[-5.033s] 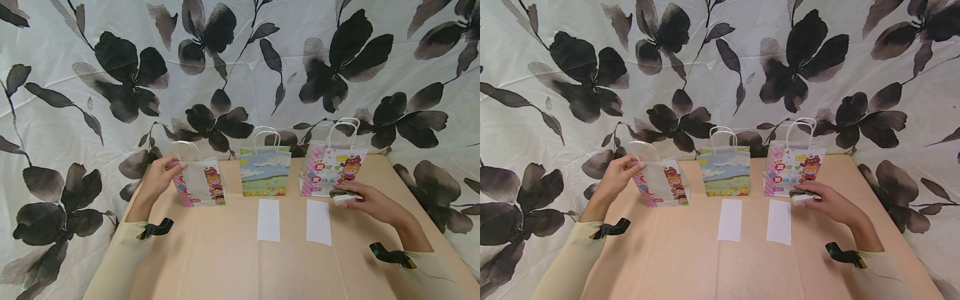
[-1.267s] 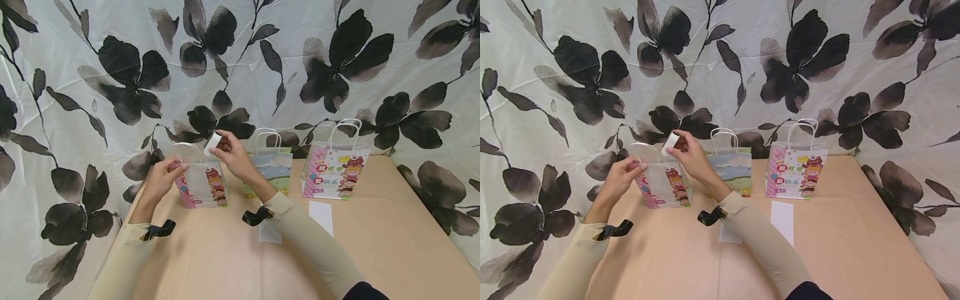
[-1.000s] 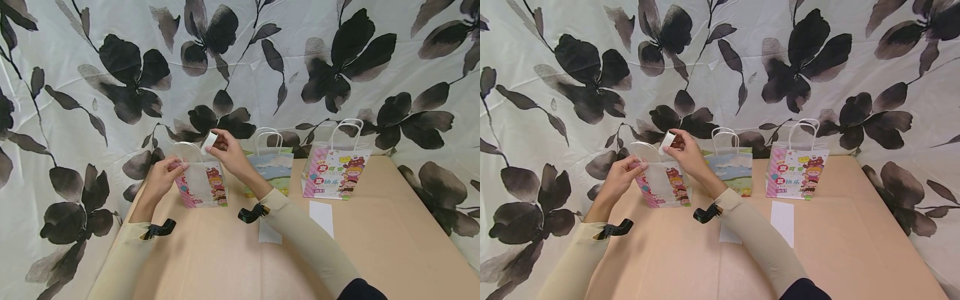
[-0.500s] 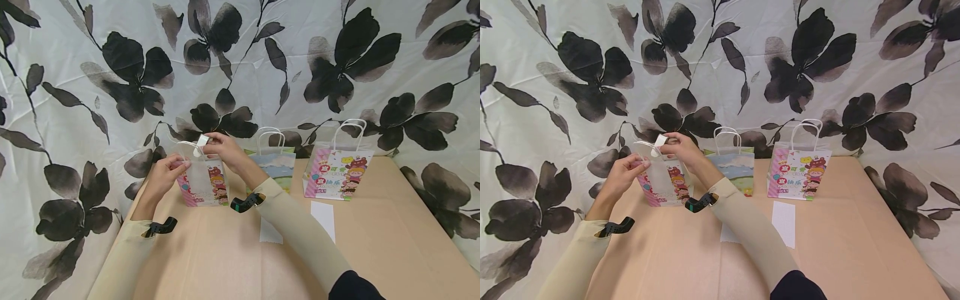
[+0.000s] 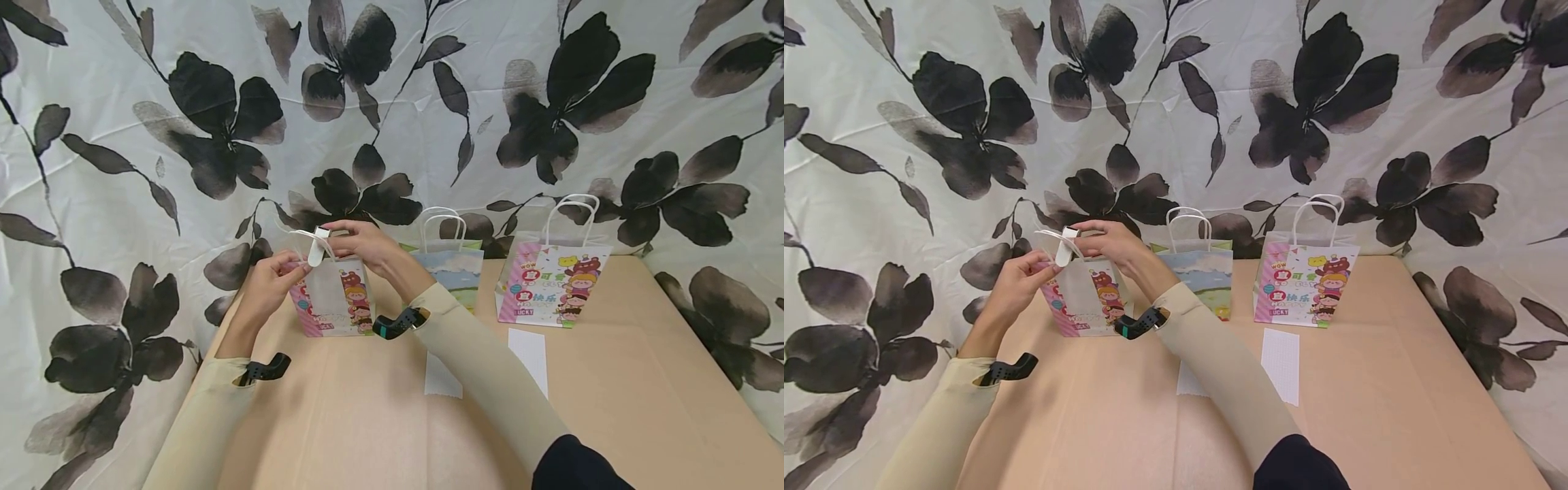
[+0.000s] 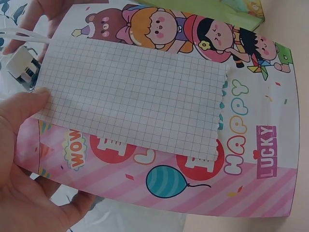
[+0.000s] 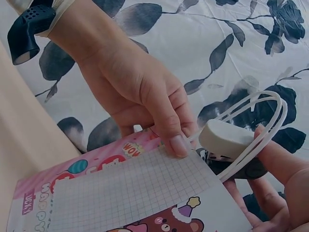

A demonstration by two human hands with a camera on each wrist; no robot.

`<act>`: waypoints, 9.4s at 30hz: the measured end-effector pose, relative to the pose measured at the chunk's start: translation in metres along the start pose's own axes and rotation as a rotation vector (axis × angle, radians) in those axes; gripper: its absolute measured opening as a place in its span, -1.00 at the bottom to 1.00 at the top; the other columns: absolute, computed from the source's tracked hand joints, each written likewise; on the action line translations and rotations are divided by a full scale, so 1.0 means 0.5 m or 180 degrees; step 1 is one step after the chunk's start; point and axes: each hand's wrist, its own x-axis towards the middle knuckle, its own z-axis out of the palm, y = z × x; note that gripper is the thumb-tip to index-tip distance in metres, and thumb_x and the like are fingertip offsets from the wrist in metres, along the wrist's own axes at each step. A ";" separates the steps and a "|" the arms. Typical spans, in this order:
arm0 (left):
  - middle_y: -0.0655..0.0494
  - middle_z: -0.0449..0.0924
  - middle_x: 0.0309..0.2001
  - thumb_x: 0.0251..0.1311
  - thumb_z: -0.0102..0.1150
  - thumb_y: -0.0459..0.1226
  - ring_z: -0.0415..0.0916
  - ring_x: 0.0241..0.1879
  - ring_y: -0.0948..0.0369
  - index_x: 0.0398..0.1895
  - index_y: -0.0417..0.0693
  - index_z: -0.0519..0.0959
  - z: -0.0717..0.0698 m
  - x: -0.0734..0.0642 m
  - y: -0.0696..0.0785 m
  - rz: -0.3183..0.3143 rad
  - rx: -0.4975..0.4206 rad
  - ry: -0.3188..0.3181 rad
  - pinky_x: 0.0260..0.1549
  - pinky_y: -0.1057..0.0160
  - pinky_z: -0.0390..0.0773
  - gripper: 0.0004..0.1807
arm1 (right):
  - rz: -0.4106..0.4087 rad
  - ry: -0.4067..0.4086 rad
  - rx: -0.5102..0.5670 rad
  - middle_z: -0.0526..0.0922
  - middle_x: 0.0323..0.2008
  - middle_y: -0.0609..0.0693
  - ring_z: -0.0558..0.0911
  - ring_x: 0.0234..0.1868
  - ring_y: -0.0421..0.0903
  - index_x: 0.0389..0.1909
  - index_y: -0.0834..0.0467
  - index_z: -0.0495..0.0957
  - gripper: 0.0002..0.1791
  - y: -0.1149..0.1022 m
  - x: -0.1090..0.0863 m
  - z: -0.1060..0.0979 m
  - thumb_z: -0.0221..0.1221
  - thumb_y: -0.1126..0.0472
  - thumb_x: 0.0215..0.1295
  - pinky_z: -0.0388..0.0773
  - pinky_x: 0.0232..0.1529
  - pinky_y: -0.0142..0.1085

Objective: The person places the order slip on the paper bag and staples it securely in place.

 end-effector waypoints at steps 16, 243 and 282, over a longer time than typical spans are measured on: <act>0.07 0.63 -0.08 0.40 0.25 -0.12 0.62 -0.14 0.16 -0.01 -0.15 0.68 -0.001 0.004 0.003 0.0014 -0.0040 0.0015 -0.18 0.37 0.60 -0.71 | -0.0142 -0.0139 -0.0160 0.66 0.03 0.04 0.63 0.02 -0.04 0.21 0.03 0.63 -0.59 -0.005 0.001 0.004 0.32 0.22 0.35 0.56 0.01 -0.22; -0.10 0.69 -0.08 0.39 0.26 -0.20 0.59 -0.17 0.12 0.07 -0.14 0.65 -0.003 0.021 -0.002 0.0200 0.0083 -0.0301 -0.21 0.32 0.56 -0.71 | -0.1536 0.0713 -0.1836 0.60 -0.06 0.00 0.62 -0.15 -0.12 0.01 0.16 0.62 -0.69 -0.026 -0.201 -0.038 0.37 0.13 0.32 0.65 -0.16 -0.33; 0.02 0.45 0.23 0.35 0.31 -0.20 0.47 0.12 0.34 0.36 -0.07 0.48 -0.043 -0.023 -0.029 0.0149 -0.0119 -0.0070 -0.02 0.53 0.52 -0.46 | -0.0721 0.0497 -0.2447 0.67 -0.17 -0.07 0.56 -0.13 -0.09 -0.08 0.07 0.69 -0.76 0.113 -0.480 -0.353 0.42 0.23 0.24 0.60 -0.10 -0.34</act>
